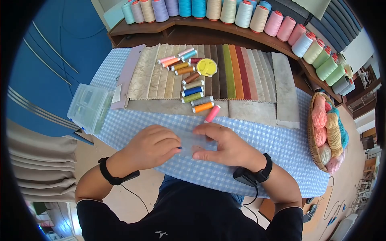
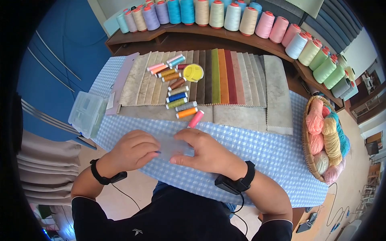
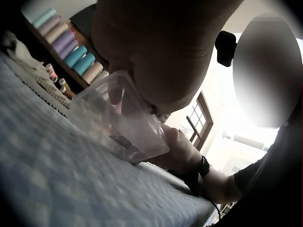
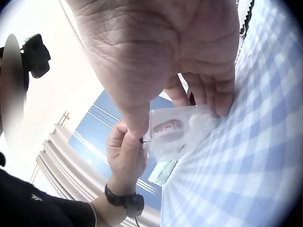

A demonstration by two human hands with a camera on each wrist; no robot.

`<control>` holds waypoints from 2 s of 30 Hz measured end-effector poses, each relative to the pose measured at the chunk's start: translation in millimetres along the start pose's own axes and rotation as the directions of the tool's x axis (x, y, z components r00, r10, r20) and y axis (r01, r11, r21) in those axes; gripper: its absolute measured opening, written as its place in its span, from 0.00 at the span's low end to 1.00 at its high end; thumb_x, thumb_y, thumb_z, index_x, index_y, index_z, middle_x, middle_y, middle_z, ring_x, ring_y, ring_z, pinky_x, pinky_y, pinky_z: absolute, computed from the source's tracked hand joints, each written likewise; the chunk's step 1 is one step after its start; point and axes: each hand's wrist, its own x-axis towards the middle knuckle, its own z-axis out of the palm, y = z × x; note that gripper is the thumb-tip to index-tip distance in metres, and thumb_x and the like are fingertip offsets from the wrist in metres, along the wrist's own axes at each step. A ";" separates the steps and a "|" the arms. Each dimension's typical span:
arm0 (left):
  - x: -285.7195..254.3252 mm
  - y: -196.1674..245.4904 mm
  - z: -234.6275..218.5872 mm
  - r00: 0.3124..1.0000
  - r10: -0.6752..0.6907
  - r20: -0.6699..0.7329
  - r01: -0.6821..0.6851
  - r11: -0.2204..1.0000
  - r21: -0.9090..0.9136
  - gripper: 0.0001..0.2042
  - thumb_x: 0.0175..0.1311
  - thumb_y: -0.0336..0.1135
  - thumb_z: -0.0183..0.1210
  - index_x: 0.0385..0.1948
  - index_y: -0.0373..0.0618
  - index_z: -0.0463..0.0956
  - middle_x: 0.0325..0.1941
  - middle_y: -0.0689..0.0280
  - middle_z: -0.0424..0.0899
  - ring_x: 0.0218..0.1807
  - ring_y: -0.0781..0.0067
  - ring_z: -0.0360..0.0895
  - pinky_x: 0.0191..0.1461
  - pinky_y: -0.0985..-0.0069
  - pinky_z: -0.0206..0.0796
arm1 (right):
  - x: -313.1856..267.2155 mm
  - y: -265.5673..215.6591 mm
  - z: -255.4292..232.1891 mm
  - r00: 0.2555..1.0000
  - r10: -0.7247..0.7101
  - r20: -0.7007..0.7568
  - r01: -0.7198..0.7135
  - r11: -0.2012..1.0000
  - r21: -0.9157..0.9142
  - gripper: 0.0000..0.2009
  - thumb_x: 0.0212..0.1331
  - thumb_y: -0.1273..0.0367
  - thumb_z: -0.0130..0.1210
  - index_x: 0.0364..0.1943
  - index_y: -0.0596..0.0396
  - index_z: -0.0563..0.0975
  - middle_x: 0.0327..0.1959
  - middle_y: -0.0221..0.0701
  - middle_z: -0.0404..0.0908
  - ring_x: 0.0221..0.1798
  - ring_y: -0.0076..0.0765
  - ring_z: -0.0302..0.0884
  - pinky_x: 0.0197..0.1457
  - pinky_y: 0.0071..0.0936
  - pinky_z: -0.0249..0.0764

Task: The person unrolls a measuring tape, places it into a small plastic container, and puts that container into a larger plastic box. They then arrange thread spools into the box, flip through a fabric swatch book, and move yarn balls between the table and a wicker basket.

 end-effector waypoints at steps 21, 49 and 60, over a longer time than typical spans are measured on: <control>-20.6 0.5 5.8 0.998 -0.018 -0.063 0.020 0.999 0.026 0.08 0.54 0.27 0.68 0.32 0.42 0.77 0.35 0.63 0.82 0.32 0.62 0.80 0.35 0.69 0.73 | -3.6 -0.3 8.2 0.983 0.182 -0.028 -0.183 0.982 -0.044 0.30 0.55 0.64 0.70 0.59 0.63 0.70 0.42 0.44 0.81 0.44 0.44 0.82 0.48 0.35 0.79; 31.5 -97.7 -50.1 0.846 -0.505 0.171 0.533 0.803 -0.266 0.10 0.67 0.32 0.61 0.46 0.39 0.78 0.41 0.68 0.80 0.39 0.79 0.75 0.45 0.78 0.69 | -1.7 -1.8 8.5 0.991 0.131 0.039 -0.124 0.980 -0.154 0.24 0.54 0.64 0.69 0.52 0.59 0.74 0.43 0.44 0.79 0.45 0.52 0.80 0.51 0.41 0.76; 79.5 -177.3 -13.8 0.808 -0.584 0.072 0.465 0.558 -0.688 0.06 0.73 0.34 0.56 0.41 0.42 0.77 0.29 0.73 0.77 0.28 0.86 0.71 0.34 0.84 0.64 | 15.5 -48.7 -74.1 0.985 0.159 0.068 -0.130 0.942 -0.309 0.24 0.57 0.63 0.67 0.53 0.63 0.75 0.49 0.49 0.79 0.50 0.51 0.80 0.53 0.40 0.77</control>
